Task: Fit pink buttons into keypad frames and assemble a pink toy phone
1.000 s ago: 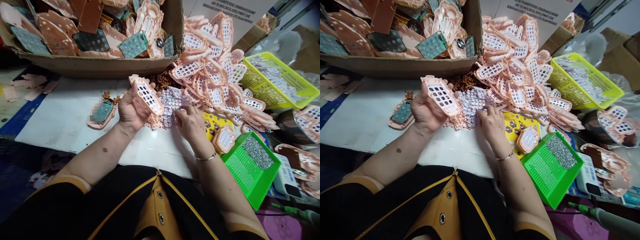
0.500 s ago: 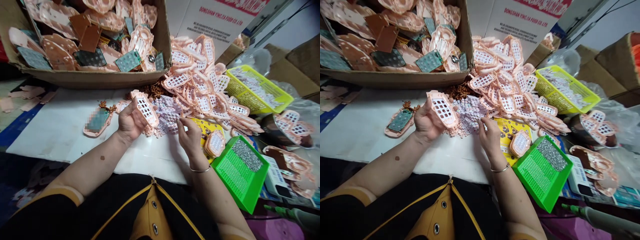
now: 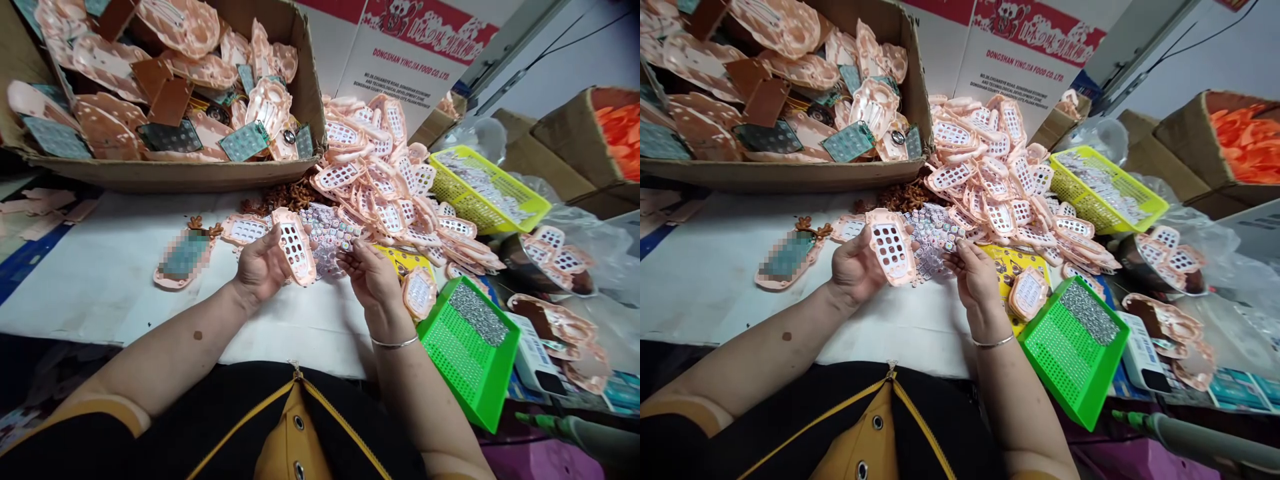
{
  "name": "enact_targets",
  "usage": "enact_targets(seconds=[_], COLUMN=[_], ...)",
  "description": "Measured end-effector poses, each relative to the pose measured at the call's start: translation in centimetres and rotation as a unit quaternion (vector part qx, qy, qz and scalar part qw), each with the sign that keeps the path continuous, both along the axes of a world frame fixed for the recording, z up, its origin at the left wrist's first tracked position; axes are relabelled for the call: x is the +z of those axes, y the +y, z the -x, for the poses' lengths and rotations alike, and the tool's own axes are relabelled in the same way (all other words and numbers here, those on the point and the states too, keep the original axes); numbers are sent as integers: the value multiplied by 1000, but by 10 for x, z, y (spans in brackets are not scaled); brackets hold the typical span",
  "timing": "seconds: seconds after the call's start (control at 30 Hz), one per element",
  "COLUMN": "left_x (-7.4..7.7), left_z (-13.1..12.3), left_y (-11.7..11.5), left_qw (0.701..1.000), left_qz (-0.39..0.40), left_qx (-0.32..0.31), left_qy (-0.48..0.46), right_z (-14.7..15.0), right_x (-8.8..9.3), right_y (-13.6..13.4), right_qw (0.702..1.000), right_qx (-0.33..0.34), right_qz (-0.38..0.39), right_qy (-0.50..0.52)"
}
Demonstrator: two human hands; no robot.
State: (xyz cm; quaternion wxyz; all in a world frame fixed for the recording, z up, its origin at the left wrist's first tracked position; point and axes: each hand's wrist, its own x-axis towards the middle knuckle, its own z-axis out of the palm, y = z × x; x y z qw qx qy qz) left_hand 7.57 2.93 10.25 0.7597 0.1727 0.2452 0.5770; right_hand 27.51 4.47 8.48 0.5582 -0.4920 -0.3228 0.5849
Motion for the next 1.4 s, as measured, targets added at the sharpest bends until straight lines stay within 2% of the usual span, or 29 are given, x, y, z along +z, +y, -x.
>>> enact_targets(seconds=[0.1, 0.17, 0.3, 0.37, 0.47, 0.53, 0.63, 0.7, 0.8, 0.93, 1.0, 1.07, 1.13, 1.2, 1.23, 1.33, 1.4], left_x=[-2, -4, -10, -11, -13, -14, -15, -16, -15, -12, -11, -11, -12, -13, -14, -14, -13], left_z=[1, 3, 5, 4, 3, 2, 1, 1, 2, 2, 3, 2, 2, 0, 0, -2, -3], left_y=[-2, -4, -7, -7, -7, -6, -5, -6, -6, -6, -6, -6, -6, -6, -6, -6, -6], left_qw=[1000, 998, 983, 979, 987, 989, 988, 988, 989, 990, 989, 990, 992, 994, 994, 994, 995], left_qz=[-10, -33, -61, -58, -37, -26, -27, -33, -33, -20, -17, -13, -7, -2, -1, -11, -31], left_qx=[-29, -62, -171, -195, -152, -130, -137, -141, -132, -133, -137, -131, -117, -103, -101, -100, -94], left_qy=[2, -1, 2, -6, -41, -60, -66, -61, -53, -44, -44, -48, -48, -46, -47, -45, -33], right_z=[5, 6, 6, 8, 13, 18, 25, 26, 23, 15, 14, 15, 17, 19, 20, 24, 28], right_x=[7, 13, 27, 31, 29, 23, 13, 11, 15, 24, 24, 22, 21, 22, 24, 31, 35], right_y=[0, -2, -6, -7, -8, -11, -16, -18, -19, -21, -23, -25, -28, -32, -35, -44, -49], right_qw=[999, 994, 957, 955, 976, 984, 986, 988, 982, 927, 926, 942, 938, 897, 860, 710, 630], right_qx=[13, 25, 90, 85, 45, 71, 119, 100, 76, 127, 94, 22, -41, -78, -83, -61, -33], right_qz=[-30, -63, -116, -137, -140, -107, -57, -46, -45, -69, -108, -159, -209, -270, -307, -432, -489], right_qy=[-24, -85, -250, -249, -159, -124, -105, -104, -168, -347, -351, -296, -274, -341, -399, -552, -603])
